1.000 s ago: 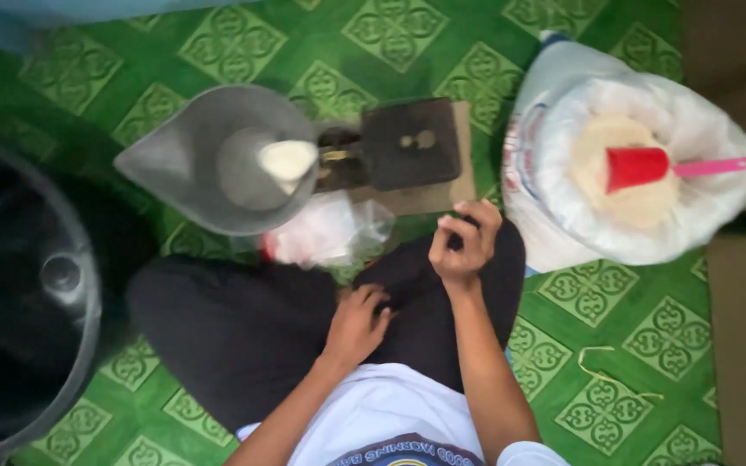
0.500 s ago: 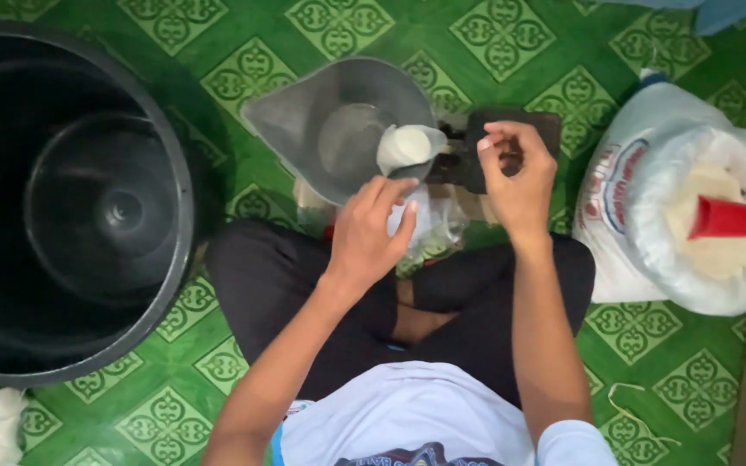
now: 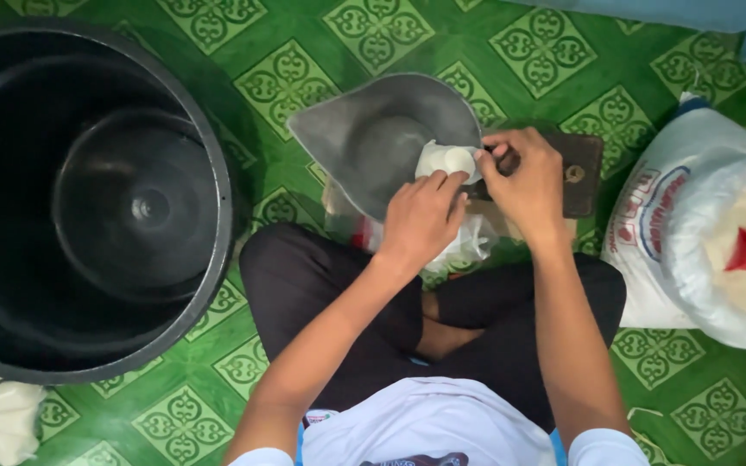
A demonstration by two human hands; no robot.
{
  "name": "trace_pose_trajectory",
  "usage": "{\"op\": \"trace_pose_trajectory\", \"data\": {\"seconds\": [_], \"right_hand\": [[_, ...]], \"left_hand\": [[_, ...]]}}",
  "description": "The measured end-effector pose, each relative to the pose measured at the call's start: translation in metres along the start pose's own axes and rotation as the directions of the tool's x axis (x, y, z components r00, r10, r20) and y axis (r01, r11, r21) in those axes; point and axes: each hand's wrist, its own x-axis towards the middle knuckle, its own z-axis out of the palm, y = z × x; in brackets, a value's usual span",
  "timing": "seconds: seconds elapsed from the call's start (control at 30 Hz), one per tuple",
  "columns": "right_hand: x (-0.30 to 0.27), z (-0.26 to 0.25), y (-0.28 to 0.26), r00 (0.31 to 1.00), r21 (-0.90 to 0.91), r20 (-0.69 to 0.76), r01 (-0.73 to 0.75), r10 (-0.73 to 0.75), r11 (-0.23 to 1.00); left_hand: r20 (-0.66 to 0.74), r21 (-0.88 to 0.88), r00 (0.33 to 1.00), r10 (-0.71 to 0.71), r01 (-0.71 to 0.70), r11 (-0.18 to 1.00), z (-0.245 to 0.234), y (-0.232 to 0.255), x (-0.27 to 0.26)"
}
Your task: Manually packaging white powder by scooping it from a large sack into a scale funnel and then guiding it into small plastic bags.
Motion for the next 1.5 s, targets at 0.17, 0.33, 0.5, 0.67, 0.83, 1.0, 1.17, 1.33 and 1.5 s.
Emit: {"op": "trace_pose_trajectory", "data": {"seconds": [0.17, 0.33, 0.5, 0.67, 0.83, 1.0, 1.17, 1.33, 1.5], "right_hand": [[0.002, 0.011, 0.014, 0.999, -0.012, -0.01, 0.034, -0.034, 0.999], [0.003, 0.012, 0.007, 0.999, -0.012, -0.027, 0.027, -0.027, 1.0], [0.007, 0.006, -0.009, 1.0, -0.038, 0.008, 0.013, -0.013, 0.999], [0.008, 0.006, -0.009, 0.999, -0.093, 0.033, 0.022, -0.019, 0.995], [0.012, 0.002, -0.013, 0.997, -0.116, 0.066, 0.037, -0.03, 0.993], [0.019, -0.014, -0.029, 0.998, -0.091, 0.036, -0.049, 0.052, 0.995], [0.017, -0.061, -0.098, 0.991, -0.08, 0.113, -0.056, 0.065, 0.995], [0.019, -0.083, -0.129, 0.997, -0.091, 0.081, 0.0, 0.008, 0.996], [0.008, -0.099, -0.185, 0.972, 0.023, 0.203, -0.129, 0.121, 0.991]], "left_hand": [[-0.035, 0.059, 0.999, 0.011, -0.009, 0.998, 0.008, -0.007, 0.001], [-0.034, 0.033, 0.999, -0.01, 0.011, 0.999, 0.003, -0.007, 0.004], [-0.007, 0.001, 1.0, -0.027, 0.027, 1.0, -0.012, -0.005, 0.008], [0.0, 0.003, 0.999, -0.036, 0.036, 0.999, -0.018, -0.006, 0.01], [-0.004, 0.019, 0.999, -0.046, 0.046, 0.999, -0.034, -0.009, 0.013], [-0.07, -0.005, 0.997, 0.017, -0.017, 1.0, -0.081, -0.001, 0.022], [-0.113, 0.018, 0.99, 0.082, -0.081, 0.997, -0.129, 0.009, 0.029], [-0.173, 0.069, 0.978, 0.116, -0.105, 0.992, -0.167, 0.026, 0.026], [-0.218, -0.028, 0.963, 0.156, -0.166, 0.986, -0.203, 0.035, 0.017]]}}
